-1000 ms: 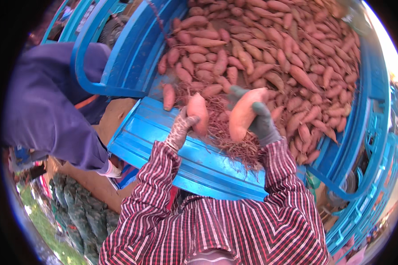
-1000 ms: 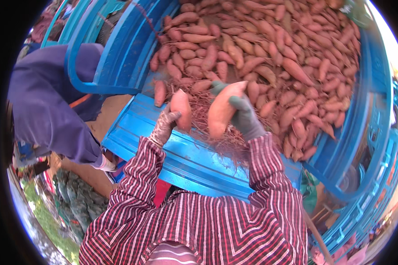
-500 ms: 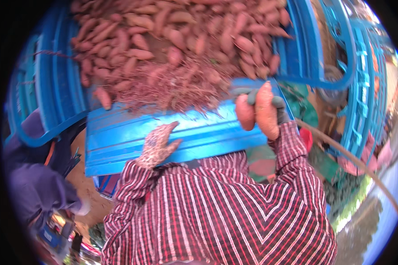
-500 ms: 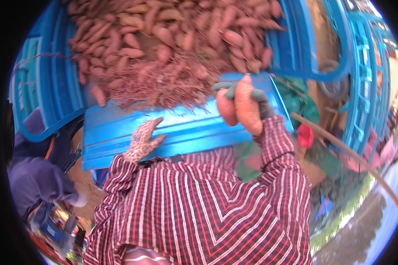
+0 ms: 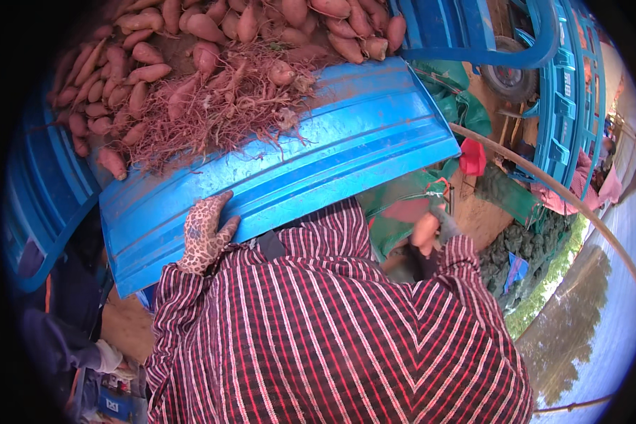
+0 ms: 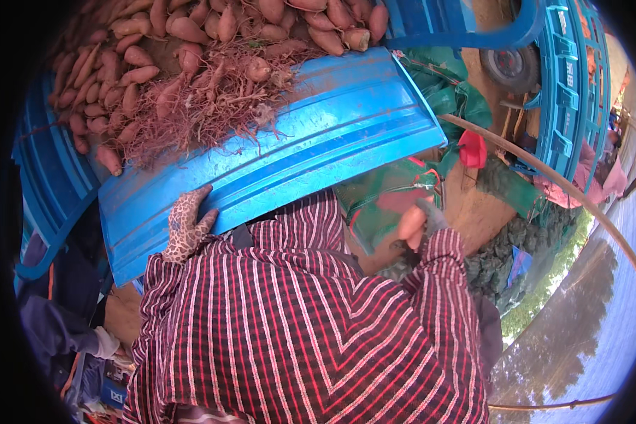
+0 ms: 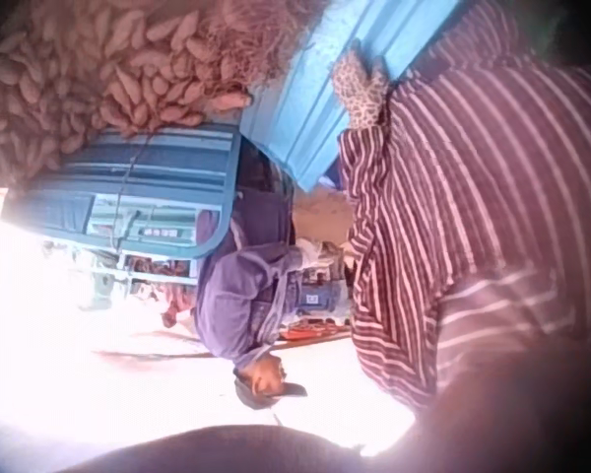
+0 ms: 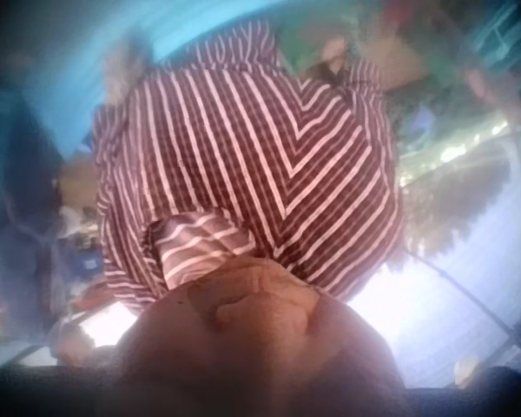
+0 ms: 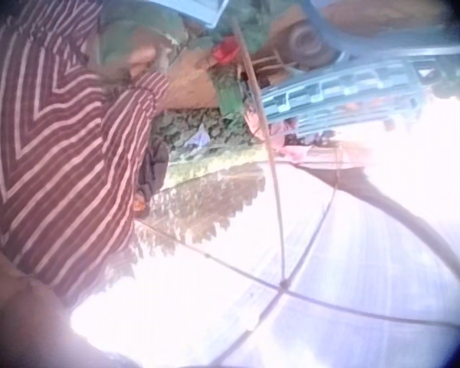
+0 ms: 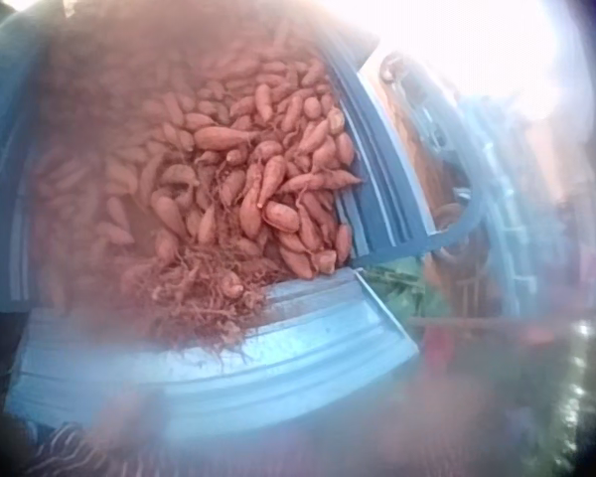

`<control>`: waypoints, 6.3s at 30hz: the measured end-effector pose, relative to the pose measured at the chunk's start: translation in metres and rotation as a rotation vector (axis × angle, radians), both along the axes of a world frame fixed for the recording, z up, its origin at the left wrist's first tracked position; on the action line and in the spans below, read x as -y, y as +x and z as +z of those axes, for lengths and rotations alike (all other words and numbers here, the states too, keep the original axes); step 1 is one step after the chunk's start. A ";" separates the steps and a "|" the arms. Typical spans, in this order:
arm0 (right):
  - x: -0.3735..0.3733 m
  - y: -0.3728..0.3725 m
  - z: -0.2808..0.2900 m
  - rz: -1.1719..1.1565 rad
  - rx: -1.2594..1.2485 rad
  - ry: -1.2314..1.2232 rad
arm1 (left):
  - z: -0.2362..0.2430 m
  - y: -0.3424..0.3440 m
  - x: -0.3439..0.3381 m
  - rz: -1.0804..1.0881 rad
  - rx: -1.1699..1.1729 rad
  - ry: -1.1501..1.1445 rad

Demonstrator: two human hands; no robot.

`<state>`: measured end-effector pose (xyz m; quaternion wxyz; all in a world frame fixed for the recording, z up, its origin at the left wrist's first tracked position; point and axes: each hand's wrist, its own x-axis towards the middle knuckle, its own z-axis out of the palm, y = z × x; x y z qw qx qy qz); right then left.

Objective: The person sorts sweet potatoes by hand, removing attached roots and transferring them from a blue truck bed into a red crate. The worker repeatedly picks up tubers, cleans off debris, and places them into the crate while another person assists in the background.

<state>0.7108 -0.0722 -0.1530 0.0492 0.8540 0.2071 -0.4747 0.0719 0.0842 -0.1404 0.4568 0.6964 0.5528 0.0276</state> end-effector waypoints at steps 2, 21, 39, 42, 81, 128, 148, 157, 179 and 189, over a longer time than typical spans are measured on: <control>0.023 0.026 -0.028 0.464 0.004 0.036 | -0.001 -0.001 0.002 0.051 0.003 0.009; -0.363 -0.237 0.079 0.729 -0.853 0.261 | -0.138 -0.247 -0.079 1.237 -0.308 -0.128; -0.537 -0.695 -0.069 1.337 -0.347 0.836 | -0.077 -0.157 -0.046 1.801 1.145 0.059; -0.521 -0.724 -0.088 1.478 -0.068 0.789 | -0.057 -0.134 -0.025 1.867 1.351 0.028; -0.384 -0.513 -0.019 -0.015 -1.486 0.233 | 0.010 -0.025 -0.107 1.130 0.966 -0.019; -0.456 -0.561 -0.063 1.590 -0.199 0.619 | -0.067 0.006 -0.096 0.375 -0.211 0.158; -0.374 -0.508 -0.027 0.416 -0.911 0.471 | 0.009 -0.026 -0.111 1.359 0.937 -0.327; -0.416 -0.516 -0.029 1.532 -0.335 1.169 | -0.037 -0.036 -0.029 1.905 1.280 -0.554; -0.397 -0.467 -0.014 0.176 -1.504 -0.105 | 0.012 -0.023 -0.036 1.550 1.694 -0.258; -0.341 -0.529 0.044 0.643 -1.183 0.067 | 0.006 -0.011 -0.029 1.690 2.114 -0.302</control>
